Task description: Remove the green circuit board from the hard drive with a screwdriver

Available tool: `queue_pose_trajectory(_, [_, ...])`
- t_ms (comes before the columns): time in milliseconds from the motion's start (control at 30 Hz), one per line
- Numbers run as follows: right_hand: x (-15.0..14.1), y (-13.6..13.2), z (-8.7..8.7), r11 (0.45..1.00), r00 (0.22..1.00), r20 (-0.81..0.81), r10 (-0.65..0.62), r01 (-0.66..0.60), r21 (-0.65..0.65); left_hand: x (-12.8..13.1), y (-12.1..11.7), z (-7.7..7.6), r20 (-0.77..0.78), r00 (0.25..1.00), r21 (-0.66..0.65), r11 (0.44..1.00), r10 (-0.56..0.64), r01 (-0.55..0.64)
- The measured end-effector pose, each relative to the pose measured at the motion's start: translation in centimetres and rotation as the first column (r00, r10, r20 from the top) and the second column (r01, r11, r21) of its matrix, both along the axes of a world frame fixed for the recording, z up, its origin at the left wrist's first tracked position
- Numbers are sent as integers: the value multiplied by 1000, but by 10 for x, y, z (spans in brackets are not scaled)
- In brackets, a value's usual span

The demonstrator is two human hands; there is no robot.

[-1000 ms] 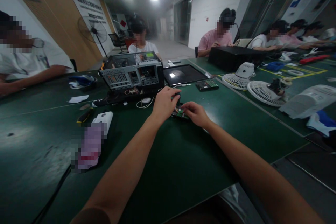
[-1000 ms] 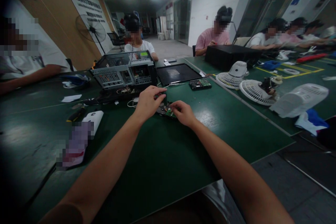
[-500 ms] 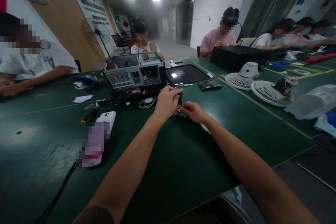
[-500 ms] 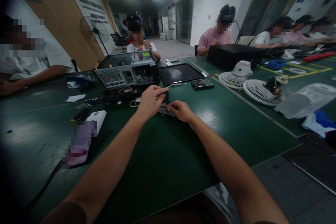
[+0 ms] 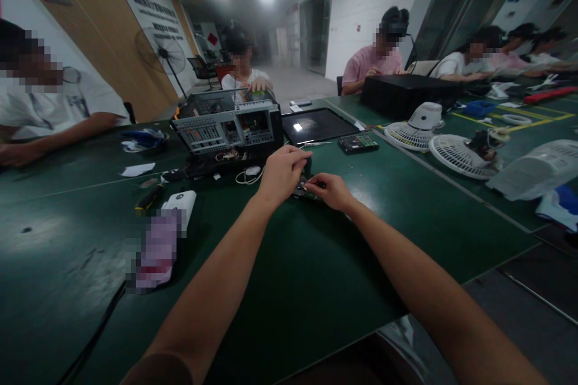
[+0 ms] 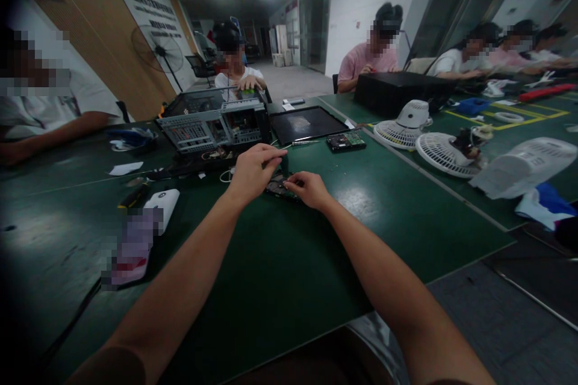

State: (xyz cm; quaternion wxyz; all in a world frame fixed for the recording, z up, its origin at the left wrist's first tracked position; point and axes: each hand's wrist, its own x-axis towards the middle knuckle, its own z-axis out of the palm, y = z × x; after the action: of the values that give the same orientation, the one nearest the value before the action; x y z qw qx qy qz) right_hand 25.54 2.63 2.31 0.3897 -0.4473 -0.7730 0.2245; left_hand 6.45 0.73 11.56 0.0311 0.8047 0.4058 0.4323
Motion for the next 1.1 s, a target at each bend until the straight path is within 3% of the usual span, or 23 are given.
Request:
queue_pose_trajectory(367, [-1,1,-4,999,999,-4,-46,46,-6,4,-2,0,-4,1000,-14,1000,-12,12])
queue_pose_trajectory(667, [5,2,-6,998,998,-22,58,-58,31,3,-3,0,2,999,-15,999,-32,32])
queue_pose_trajectory(1100, [4,4,-7,999,999,-41,34,-33,27,3,-1,-2,12,1000,21,1000,-8,7])
